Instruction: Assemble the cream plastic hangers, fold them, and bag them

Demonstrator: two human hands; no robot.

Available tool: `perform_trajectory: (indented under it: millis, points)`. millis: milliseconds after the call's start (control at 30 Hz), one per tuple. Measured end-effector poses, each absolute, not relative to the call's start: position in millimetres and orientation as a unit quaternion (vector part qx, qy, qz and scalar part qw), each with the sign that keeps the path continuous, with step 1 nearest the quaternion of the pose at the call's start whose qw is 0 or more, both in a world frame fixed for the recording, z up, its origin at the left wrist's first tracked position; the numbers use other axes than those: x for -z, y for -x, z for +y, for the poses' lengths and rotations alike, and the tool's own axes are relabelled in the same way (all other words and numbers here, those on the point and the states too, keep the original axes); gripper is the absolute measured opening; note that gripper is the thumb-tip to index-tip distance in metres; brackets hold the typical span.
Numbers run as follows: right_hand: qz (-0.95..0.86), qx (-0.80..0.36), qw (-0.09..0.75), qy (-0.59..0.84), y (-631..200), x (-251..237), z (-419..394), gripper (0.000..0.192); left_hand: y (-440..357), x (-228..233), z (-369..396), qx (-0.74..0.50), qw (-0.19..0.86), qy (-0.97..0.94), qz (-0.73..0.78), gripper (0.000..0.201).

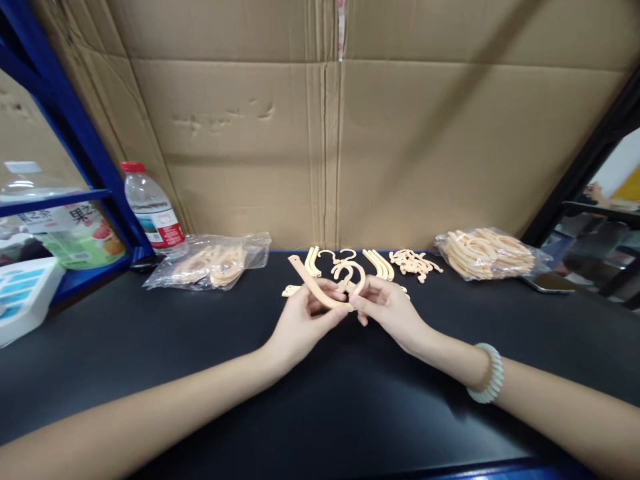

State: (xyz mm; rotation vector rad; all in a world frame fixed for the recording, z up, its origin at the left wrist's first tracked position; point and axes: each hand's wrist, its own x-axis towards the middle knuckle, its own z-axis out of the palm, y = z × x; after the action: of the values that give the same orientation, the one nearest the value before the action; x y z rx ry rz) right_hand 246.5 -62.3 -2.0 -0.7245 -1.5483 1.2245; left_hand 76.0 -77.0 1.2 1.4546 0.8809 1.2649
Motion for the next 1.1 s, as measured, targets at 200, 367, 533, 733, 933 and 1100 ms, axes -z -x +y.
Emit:
perform_trajectory:
  millis: [200, 367, 533, 733, 933, 1100]
  points:
    - [-0.735, -0.438, 0.428, 0.292, -261, -14, -50, 0.025, -80, 0, -84, -0.510, 0.542, -0.554, 0.374, 0.022]
    - [-0.838, -0.130, 0.389, 0.360, -306, -25, -9, 0.017, -76, 0, -80, -0.520, 0.568, -0.503, 0.392, 0.025]
    - [-0.885, -0.019, 0.287, 0.367, -328, -8, 21, 0.014, -78, -2, -79, -0.526, 0.584, -0.484, 0.384, 0.025]
    - [-0.877, -0.039, 0.299, 0.374, -323, 3, 33, 0.013, -78, -3, -79, -0.529, 0.591, -0.481, 0.374, 0.024]
    - [-0.788, -0.171, 0.443, 0.392, -319, -4, 26, 0.015, -78, -6, -81, -0.526, 0.607, -0.467, 0.370, 0.026]
    - [-0.571, -0.465, 0.607, 0.298, -303, -30, -11, 0.022, -78, -7, -80, -0.526, 0.614, -0.459, 0.368, 0.026]
